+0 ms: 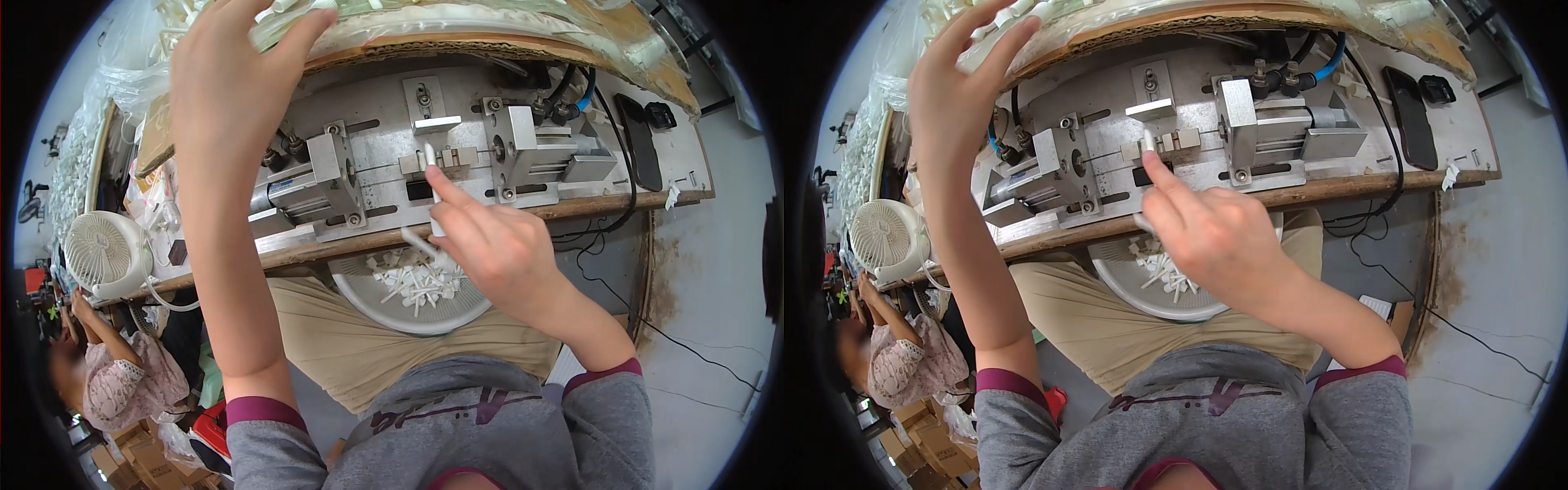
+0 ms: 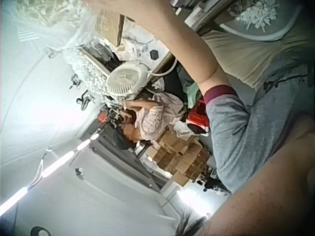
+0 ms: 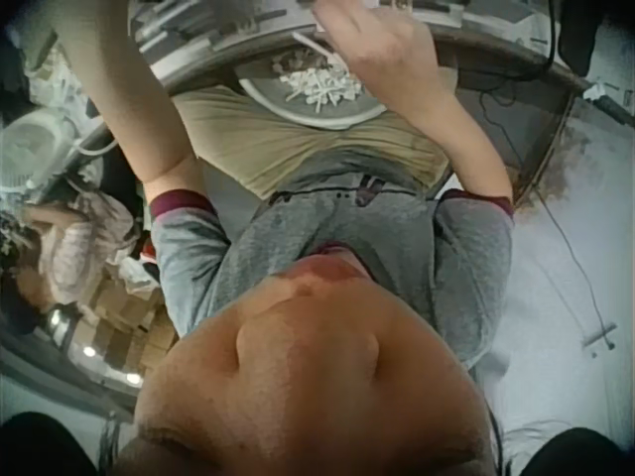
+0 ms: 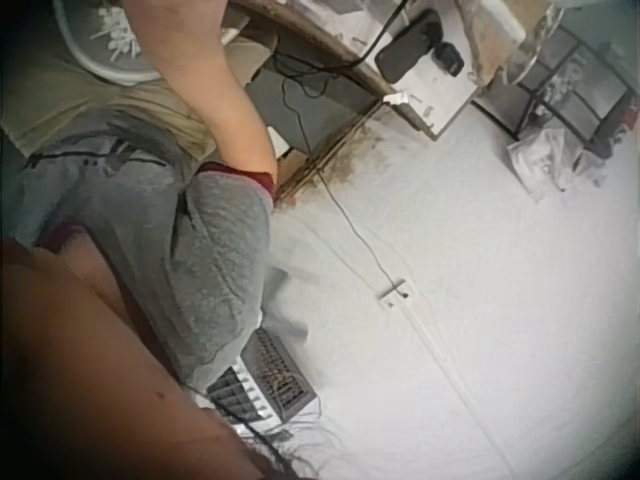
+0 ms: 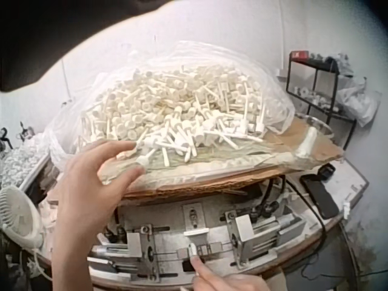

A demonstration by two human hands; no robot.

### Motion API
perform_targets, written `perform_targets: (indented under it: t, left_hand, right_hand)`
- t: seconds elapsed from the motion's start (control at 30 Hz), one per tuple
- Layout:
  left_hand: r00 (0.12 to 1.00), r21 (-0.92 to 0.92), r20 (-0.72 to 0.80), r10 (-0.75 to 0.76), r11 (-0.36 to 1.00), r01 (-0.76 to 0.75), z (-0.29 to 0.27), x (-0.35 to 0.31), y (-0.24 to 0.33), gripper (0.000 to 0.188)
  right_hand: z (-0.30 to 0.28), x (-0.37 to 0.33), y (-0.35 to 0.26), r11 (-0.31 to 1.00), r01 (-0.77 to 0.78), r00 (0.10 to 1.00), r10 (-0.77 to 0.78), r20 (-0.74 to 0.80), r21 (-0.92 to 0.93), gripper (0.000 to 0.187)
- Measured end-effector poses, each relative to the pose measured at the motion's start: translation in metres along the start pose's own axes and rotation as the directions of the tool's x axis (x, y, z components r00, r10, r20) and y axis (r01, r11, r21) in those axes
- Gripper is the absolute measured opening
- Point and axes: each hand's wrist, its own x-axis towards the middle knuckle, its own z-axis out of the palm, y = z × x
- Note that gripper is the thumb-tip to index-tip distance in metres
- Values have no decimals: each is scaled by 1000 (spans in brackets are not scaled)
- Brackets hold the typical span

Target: The recorder applies tape to small black electronic components and then inserts them into a specialized machine for assembly.

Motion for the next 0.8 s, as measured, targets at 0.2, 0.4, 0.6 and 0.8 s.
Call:
perform_targets:
  t: [0.2, 0.4, 0.6, 0.8]
  left_hand:
    - [847, -316, 425, -319, 824, 469, 16, 30, -6, 20]
    - [909, -626, 334, -248, 663, 411, 2, 7, -15, 23]
    - [936, -701, 293, -193, 622, 348, -28, -43, 21, 34]
    - [969, -436, 247, 13, 894, 99, -19, -101, 57, 31]
  right_hand:
    - [3, 16, -4, 994, -35, 994, 45, 101, -106, 21]
    - [-4, 24, -8, 987, 23, 984, 6, 179, -159, 18]
    - [-33, 73, 22, 965, -101, 995, 104, -1, 244, 25]
    - [-40, 187, 64, 997, -46, 983, 35, -178, -57, 21]
